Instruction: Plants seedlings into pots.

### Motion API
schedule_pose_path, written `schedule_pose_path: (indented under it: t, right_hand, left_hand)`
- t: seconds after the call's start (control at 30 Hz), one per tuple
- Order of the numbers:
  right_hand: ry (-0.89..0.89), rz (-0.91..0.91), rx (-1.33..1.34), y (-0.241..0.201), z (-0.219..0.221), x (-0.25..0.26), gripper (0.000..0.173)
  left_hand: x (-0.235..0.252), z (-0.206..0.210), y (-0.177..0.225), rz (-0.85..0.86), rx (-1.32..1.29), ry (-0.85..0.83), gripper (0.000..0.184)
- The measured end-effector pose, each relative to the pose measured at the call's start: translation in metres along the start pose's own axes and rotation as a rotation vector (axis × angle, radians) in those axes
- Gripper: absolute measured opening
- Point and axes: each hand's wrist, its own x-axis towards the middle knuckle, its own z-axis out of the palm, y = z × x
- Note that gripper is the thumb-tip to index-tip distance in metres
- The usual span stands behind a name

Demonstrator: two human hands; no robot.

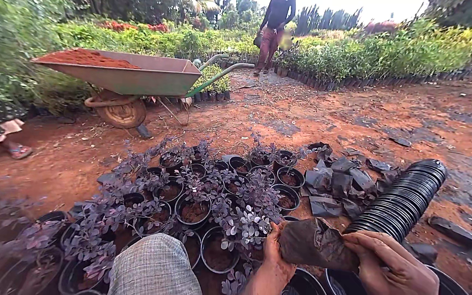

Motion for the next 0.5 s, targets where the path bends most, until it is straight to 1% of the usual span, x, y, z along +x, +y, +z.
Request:
schedule_pose_path:
  t: [0.1, 0.2, 0.3, 0.37, 0.5]
  right_hand:
    - [-0.020, 0.061, 0.009, -0.003, -0.013, -0.021, 0.017]
    - [-0.042, 0.184, 0.025, -0.002, -0.022, -0.060, 0.015]
    - [-0.031, 0.273, 0.029, 0.006, -0.024, -0.096, 0.014]
    - [-0.021, 0.303, 0.009, 0.008, -0.026, -0.107, 0.013]
    - [-0.001, 0.326, -0.013, 0.010, -0.033, -0.118, 0.013]
  left_hand:
    - [-0.006, -0.011, -0.009, -0.038, 0.082, 0.014, 0.058]
    - [-0.009, -0.032, -0.027, -0.108, 0.163, 0.102, 0.057]
    - [-0.010, -0.059, -0.044, -0.172, 0.273, 0.167, 0.059]
    - [-0.009, -0.068, -0.051, -0.210, 0.315, 0.166, 0.061]
    - [-0.004, -0.073, -0.057, -0.241, 0.323, 0.175, 0.058]
